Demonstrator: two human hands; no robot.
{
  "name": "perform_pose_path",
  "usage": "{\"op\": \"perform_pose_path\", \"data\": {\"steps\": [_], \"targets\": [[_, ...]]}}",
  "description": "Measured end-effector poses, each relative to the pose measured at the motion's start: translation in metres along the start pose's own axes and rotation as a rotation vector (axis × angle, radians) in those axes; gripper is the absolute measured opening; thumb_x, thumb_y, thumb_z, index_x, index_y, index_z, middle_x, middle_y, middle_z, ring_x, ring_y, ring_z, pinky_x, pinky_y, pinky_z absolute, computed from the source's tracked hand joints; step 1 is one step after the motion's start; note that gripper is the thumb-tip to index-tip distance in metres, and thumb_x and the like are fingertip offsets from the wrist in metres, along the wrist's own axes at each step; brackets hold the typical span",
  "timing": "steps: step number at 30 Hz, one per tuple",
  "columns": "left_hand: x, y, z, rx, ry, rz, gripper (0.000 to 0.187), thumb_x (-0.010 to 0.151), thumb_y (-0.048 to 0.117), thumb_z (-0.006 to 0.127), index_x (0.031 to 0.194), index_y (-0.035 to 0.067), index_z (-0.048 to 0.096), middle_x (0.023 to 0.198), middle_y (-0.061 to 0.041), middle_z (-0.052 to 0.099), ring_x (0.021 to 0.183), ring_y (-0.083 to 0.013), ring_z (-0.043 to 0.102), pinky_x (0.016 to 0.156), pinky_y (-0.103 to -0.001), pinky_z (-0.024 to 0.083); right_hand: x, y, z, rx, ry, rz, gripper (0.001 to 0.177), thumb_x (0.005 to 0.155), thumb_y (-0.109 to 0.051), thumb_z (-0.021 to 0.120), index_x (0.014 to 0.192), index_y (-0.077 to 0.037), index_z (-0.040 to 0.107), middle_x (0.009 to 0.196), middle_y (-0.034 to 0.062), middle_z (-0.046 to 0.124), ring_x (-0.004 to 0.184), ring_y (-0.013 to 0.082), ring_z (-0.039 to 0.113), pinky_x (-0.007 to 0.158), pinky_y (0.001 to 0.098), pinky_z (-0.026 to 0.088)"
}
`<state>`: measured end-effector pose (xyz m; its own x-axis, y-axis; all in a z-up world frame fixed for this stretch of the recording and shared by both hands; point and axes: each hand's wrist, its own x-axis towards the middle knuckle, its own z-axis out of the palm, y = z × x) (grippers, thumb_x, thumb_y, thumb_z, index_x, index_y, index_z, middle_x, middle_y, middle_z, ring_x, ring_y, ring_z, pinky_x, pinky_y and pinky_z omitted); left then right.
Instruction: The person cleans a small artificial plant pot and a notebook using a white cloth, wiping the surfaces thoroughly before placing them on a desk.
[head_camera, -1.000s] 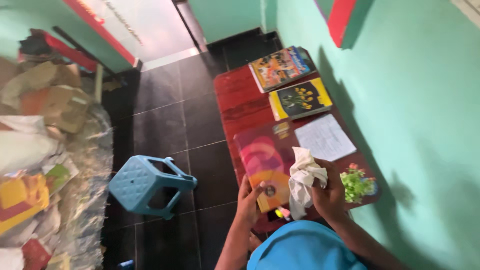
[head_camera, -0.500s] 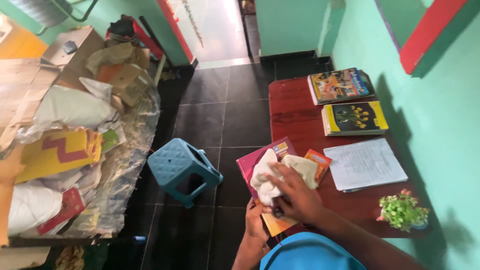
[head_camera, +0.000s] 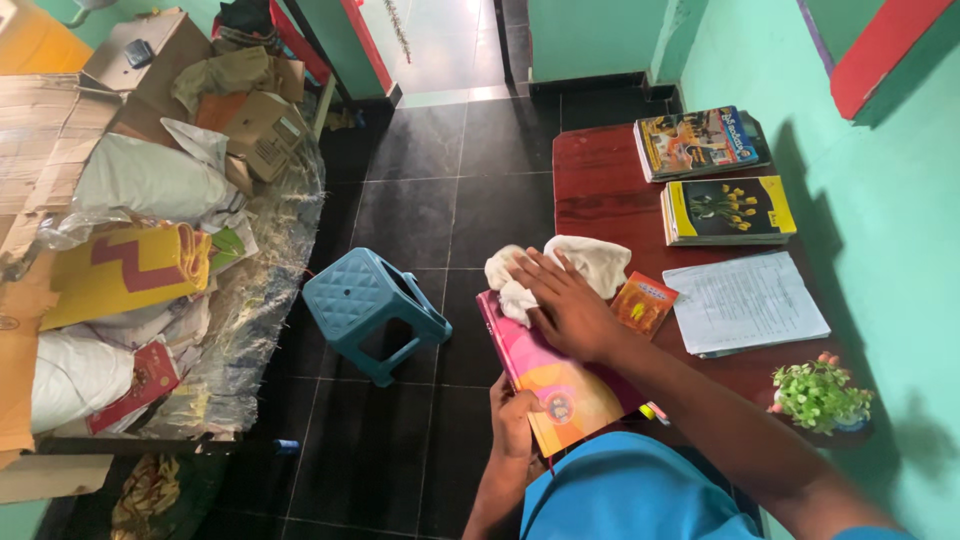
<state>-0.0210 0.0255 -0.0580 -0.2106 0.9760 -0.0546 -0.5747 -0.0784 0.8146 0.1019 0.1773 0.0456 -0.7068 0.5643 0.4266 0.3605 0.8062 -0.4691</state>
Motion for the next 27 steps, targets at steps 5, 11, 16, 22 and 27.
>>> {"op": "perform_pose_path", "data": {"steps": [5,11,16,22,27], "targets": [[-0.007,0.021,0.022,0.008,0.063,-0.016,0.041,0.066,-0.006,0.049,0.104,-0.008,0.065,0.089,-0.012,0.07,0.076,-0.0186,0.065,0.069,-0.026,0.052,-0.011,-0.016,0.003,-0.017,-0.016,-0.03,0.076,0.089,-0.014,0.062,0.159,-0.008,0.032,0.165,0.0151,0.033,0.156,0.0342,0.024,0.127,0.056,0.011],[-0.008,0.011,0.033,0.079,0.087,0.049,0.045,0.07,-0.013,0.053,0.115,-0.011,0.061,0.094,-0.011,0.067,0.081,-0.0193,0.065,0.071,-0.03,0.053,-0.023,-0.037,0.003,0.126,-0.175,-0.178,0.083,0.084,-0.015,0.065,0.159,-0.007,0.031,0.167,0.0155,0.029,0.156,0.0343,0.02,0.125,0.0563,0.01],[-0.008,0.025,0.044,-0.193,0.433,-0.094,0.069,0.066,-0.015,0.044,0.128,0.011,0.061,0.102,-0.001,0.07,0.094,-0.0107,0.07,0.081,-0.024,0.056,-0.031,-0.045,-0.002,0.118,-0.313,-0.333,0.08,0.083,-0.018,0.066,0.158,-0.014,0.037,0.168,0.0097,0.033,0.159,0.0326,0.02,0.127,0.0562,0.01],[-0.006,0.002,0.012,0.057,0.16,0.08,0.031,0.071,-0.01,0.056,0.102,-0.008,0.061,0.084,-0.006,0.061,0.072,-0.0148,0.058,0.065,-0.027,0.047,-0.012,-0.022,-0.003,0.129,-0.258,-0.321,0.077,0.089,-0.024,0.06,0.159,-0.006,0.033,0.166,0.0145,0.033,0.156,0.0334,0.024,0.125,0.056,0.012],[-0.013,0.025,0.015,0.104,0.203,0.108,0.044,0.062,-0.004,0.052,0.104,-0.006,0.066,0.079,-0.005,0.063,0.068,-0.0125,0.057,0.063,-0.023,0.044,-0.005,-0.016,-0.002,0.087,-0.092,-0.152,0.073,0.092,-0.014,0.055,0.162,-0.008,0.033,0.17,0.0169,0.031,0.161,0.0321,0.024,0.13,0.056,0.012]]}}
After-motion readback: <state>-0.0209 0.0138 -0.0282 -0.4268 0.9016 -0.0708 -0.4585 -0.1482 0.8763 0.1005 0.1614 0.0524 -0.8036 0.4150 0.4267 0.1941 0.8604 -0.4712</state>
